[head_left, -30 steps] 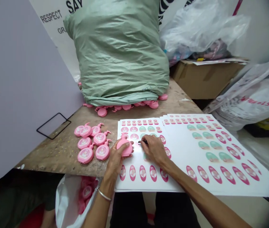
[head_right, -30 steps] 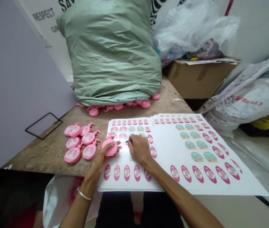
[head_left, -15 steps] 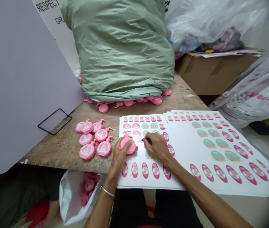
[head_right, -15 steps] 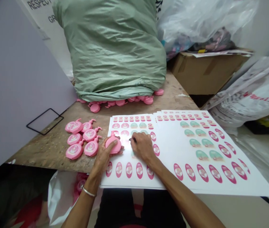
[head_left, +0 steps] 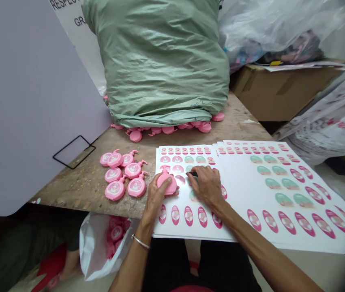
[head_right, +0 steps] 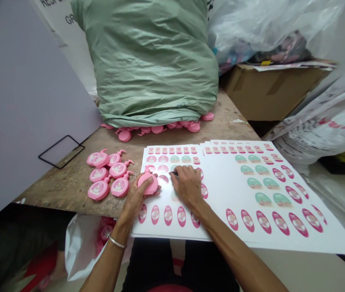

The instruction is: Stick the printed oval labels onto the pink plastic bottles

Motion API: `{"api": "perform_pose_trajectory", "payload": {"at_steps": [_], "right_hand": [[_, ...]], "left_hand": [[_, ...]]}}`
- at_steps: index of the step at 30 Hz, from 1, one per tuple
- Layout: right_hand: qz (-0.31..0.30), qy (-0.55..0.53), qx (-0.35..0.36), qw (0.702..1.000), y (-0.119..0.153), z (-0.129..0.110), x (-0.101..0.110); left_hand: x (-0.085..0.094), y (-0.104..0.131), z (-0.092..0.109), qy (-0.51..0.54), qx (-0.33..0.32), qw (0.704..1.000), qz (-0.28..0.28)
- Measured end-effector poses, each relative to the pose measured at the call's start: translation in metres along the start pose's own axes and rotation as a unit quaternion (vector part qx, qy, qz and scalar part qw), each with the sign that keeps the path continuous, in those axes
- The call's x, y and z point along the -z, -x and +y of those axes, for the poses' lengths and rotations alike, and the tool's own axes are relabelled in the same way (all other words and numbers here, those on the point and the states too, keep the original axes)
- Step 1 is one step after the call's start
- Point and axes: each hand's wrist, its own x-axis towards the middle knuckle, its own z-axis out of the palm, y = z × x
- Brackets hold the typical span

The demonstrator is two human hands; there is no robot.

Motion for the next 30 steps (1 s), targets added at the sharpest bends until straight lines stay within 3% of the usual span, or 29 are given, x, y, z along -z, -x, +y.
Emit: {"api": "perform_pose_trajectory", "payload": {"at_steps": [5, 9, 15, 21, 30], "right_hand": [[-0.03, -0.043, 0.013, 0.999, 0.0, -0.003, -0.003], [-0.005, -0.155, -0.023, 0.988, -0.003, -0.001, -0.008], [-0.014, -0.367, -0.154, 0.917, -0.009, 0.004, 0.017], [-0.026, -0.373, -0.049, 0.926, -0.007, -0.023, 0.053], [-0.017, -0.341, -0.016, 0.94, -0.004, -0.036, 0.063]], "left_hand": [[0.001, 0.0, -0.002, -0.004, -0.002, 1.0, -0.004], [0.003, -0.003, -0.007, 0.002, -0.017, 1.0, 0.023], [0.0, -0.001, -0.004, 0.018, -0.01, 0.999, 0.037], [-0.015, 0.015, 0.013, 0.101, 0.055, 0.993, 0.016], [-0.023, 0.026, 0.019, 0.121, 0.039, 0.992, -0.018]]}}
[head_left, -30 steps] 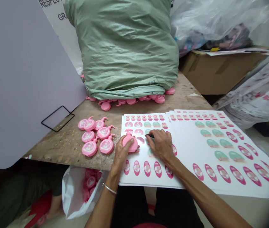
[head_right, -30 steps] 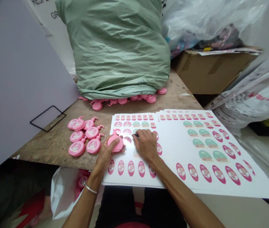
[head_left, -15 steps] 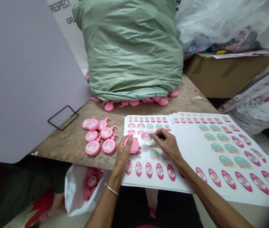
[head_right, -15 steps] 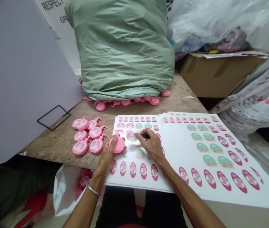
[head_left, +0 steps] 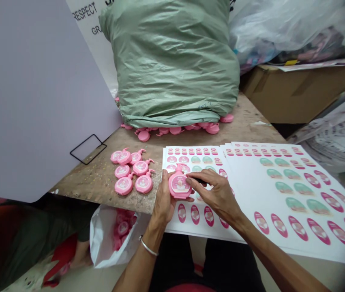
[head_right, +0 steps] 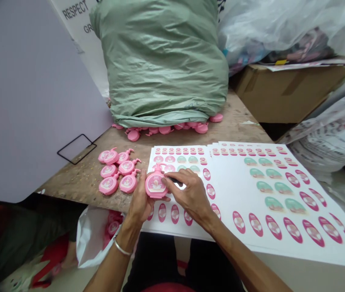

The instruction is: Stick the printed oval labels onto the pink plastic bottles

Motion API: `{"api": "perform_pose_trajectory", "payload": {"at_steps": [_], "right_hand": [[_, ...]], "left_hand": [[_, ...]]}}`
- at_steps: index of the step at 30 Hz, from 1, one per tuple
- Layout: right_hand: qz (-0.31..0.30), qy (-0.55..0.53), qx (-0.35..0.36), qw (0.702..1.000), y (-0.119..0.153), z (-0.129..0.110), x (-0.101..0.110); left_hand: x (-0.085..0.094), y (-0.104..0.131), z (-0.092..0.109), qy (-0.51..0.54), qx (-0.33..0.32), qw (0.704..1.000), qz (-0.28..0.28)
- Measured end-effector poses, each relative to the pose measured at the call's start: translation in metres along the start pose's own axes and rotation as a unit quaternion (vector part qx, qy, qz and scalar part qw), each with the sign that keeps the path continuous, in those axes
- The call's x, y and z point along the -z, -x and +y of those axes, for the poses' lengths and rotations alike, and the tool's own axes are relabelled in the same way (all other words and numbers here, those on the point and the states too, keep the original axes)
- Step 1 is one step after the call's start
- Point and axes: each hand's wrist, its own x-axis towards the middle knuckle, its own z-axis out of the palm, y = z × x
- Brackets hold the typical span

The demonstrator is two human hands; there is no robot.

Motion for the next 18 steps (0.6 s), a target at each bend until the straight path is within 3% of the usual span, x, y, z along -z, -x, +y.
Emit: {"api": "perform_pose_trajectory", "payload": {"at_steps": [14, 18], "right_hand": [[0.03, 0.029, 0.028, 0.999, 0.0018, -0.0028, -0.0028], [0.041, 0.097, 0.057, 0.993, 0.0014, -0.0052, -0.004]], "left_hand": [[-0.002, 0.0021, 0.0006, 0.01, -0.013, 1.0, 0.013], [-0.0031, 0.0023, -0.0003, 0.01, -0.021, 1.0, 0.014]]}}
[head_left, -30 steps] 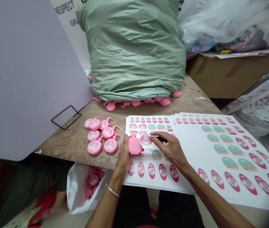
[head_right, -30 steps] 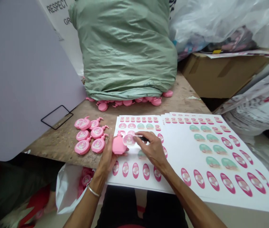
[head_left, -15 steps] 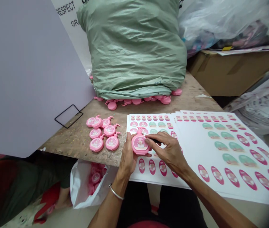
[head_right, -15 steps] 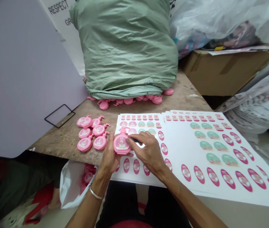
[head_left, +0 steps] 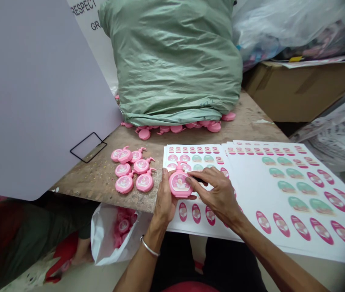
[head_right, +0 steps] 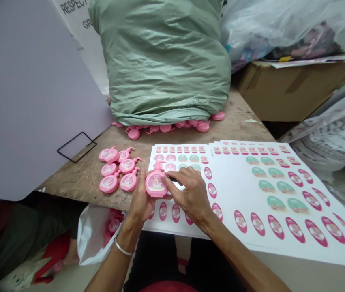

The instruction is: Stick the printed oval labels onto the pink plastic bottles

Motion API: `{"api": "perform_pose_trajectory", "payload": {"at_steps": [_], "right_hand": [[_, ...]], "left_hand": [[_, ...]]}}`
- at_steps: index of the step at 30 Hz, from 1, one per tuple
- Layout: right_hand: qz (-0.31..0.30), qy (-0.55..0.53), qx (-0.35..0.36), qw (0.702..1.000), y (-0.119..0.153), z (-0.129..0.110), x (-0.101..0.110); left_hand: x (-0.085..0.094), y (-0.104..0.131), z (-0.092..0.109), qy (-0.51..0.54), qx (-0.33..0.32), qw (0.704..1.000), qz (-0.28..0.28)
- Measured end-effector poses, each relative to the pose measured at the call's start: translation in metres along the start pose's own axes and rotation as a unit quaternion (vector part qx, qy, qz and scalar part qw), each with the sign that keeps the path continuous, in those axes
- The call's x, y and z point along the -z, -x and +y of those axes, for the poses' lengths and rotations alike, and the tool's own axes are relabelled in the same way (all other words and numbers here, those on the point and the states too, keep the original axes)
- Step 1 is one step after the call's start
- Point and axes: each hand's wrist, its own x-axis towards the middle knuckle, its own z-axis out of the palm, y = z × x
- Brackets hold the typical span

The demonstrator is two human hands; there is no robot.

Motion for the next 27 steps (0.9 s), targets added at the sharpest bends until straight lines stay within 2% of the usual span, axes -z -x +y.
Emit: {"api": "perform_pose_trajectory", "payload": {"at_steps": [2, 5, 8, 10, 13, 15, 17, 19, 21, 23, 24, 25, 27], "right_hand": [[-0.001, 0.078, 0.027, 0.997, -0.001, -0.002, 0.001], [-0.021, 0.219, 0.046, 0.974, -0.003, -0.003, 0.006], [-0.022, 0.304, 0.003, 0.952, -0.003, 0.005, 0.009], [0.0, 0.27, -0.046, 0.962, -0.002, 0.01, 0.004], [0.006, 0.092, -0.102, 0.99, 0.002, 0.011, -0.018], [-0.005, 0.005, -0.126, 0.992, 0.004, 0.01, -0.035], [-0.005, -0.011, -0.144, 0.99, 0.003, 0.014, -0.046], [-0.008, 0.009, -0.157, 0.988, -0.006, 0.026, -0.05], [-0.042, 0.019, -0.155, 0.987, -0.023, 0.039, -0.051], [-0.1, 0.007, -0.128, 0.987, -0.046, 0.048, -0.057], [-0.134, 0.002, -0.114, 0.984, -0.058, 0.05, -0.063], [-0.165, 0.007, -0.102, 0.981, -0.068, 0.05, -0.07], [-0.206, 0.057, -0.086, 0.973, -0.085, 0.046, -0.089]], "left_hand": [[0.0, 0.0, -0.001, -0.039, -0.038, 0.999, 0.0], [-0.001, 0.001, -0.002, -0.143, -0.111, 0.983, 0.022], [0.0, 0.001, -0.003, -0.193, -0.12, 0.972, 0.054], [0.001, 0.001, -0.006, -0.198, -0.105, 0.972, 0.077], [0.002, 0.001, -0.018, -0.195, -0.109, 0.962, 0.157], [0.003, 0.001, -0.024, -0.179, -0.119, 0.956, 0.201], [0.007, 0.0, -0.022, -0.169, -0.119, 0.961, 0.186], [0.019, 0.0, -0.008, -0.188, -0.133, 0.96, 0.162], [0.04, -0.004, 0.017, -0.245, -0.18, 0.931, 0.2], [0.068, -0.01, 0.044, -0.338, -0.233, 0.871, 0.271], [0.082, -0.015, 0.057, -0.385, -0.251, 0.841, 0.286], [0.095, -0.021, 0.068, -0.427, -0.267, 0.813, 0.292], [0.115, -0.033, 0.081, -0.512, -0.294, 0.762, 0.267]]}}
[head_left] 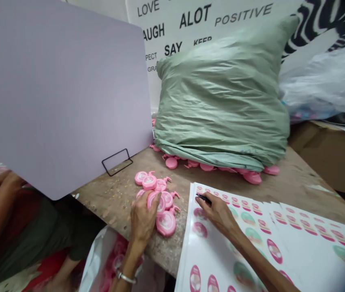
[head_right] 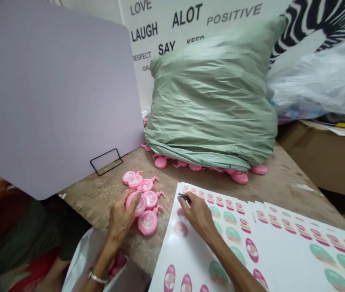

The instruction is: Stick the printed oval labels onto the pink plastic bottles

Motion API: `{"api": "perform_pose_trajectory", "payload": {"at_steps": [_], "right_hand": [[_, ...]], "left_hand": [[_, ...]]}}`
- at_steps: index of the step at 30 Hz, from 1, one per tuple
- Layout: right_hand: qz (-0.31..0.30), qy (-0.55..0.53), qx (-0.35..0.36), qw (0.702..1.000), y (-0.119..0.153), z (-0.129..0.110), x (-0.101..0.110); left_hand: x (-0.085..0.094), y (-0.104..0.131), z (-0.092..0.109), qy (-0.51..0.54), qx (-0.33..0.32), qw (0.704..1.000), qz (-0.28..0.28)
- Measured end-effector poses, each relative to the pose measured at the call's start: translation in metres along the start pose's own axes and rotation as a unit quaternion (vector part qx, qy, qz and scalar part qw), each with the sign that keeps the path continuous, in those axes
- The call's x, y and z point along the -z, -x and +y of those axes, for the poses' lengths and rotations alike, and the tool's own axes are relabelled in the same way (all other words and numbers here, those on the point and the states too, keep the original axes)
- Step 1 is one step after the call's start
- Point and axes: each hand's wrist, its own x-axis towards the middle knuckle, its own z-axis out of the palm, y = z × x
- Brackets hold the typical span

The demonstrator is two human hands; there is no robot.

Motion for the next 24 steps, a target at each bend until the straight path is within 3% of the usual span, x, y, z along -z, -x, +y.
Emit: {"api": "perform_pose_trajectory", "payload": {"at_steps": [3, 5, 8, 10, 12, 15, 17, 20, 22, 24], "right_hand": [[0.025, 0.127, 0.015, 0.992, -0.018, -0.003, -0.016], [0.066, 0.203, 0.02, 0.977, -0.022, 0.007, -0.022], [0.12, 0.276, 0.005, 0.954, -0.019, 0.034, -0.023], [0.142, 0.287, 0.011, 0.947, -0.016, 0.05, -0.02], [0.153, 0.263, 0.037, 0.952, -0.01, 0.058, -0.015], [0.157, 0.163, 0.125, 0.966, 0.004, 0.044, -0.011], [0.086, 0.085, 0.194, 0.974, 0.014, 0.018, -0.014], [-0.123, 0.023, 0.209, 0.97, 0.019, -0.028, -0.031], [-0.185, 0.018, 0.185, 0.965, 0.015, -0.052, -0.049], [-0.199, 0.021, 0.179, 0.963, 0.01, -0.068, -0.069]], "left_hand": [[-0.003, -0.015, -0.015, -0.11, -0.086, 0.988, -0.059], [-0.006, -0.02, -0.021, -0.15, -0.116, 0.978, -0.085], [-0.001, -0.031, -0.03, -0.112, -0.146, 0.979, -0.084], [0.012, -0.043, -0.042, -0.046, -0.137, 0.987, -0.064], [0.031, -0.052, -0.058, 0.003, -0.087, 0.996, -0.033], [0.056, -0.05, -0.084, 0.011, -0.024, 1.0, 0.002], [0.062, -0.04, -0.095, 0.004, -0.023, 1.0, 0.0], [0.048, -0.031, -0.098, 0.055, -0.032, 0.998, -0.024], [0.031, -0.034, -0.095, 0.112, -0.029, 0.992, -0.052], [0.019, -0.039, -0.091, 0.136, -0.033, 0.986, -0.086]]}}
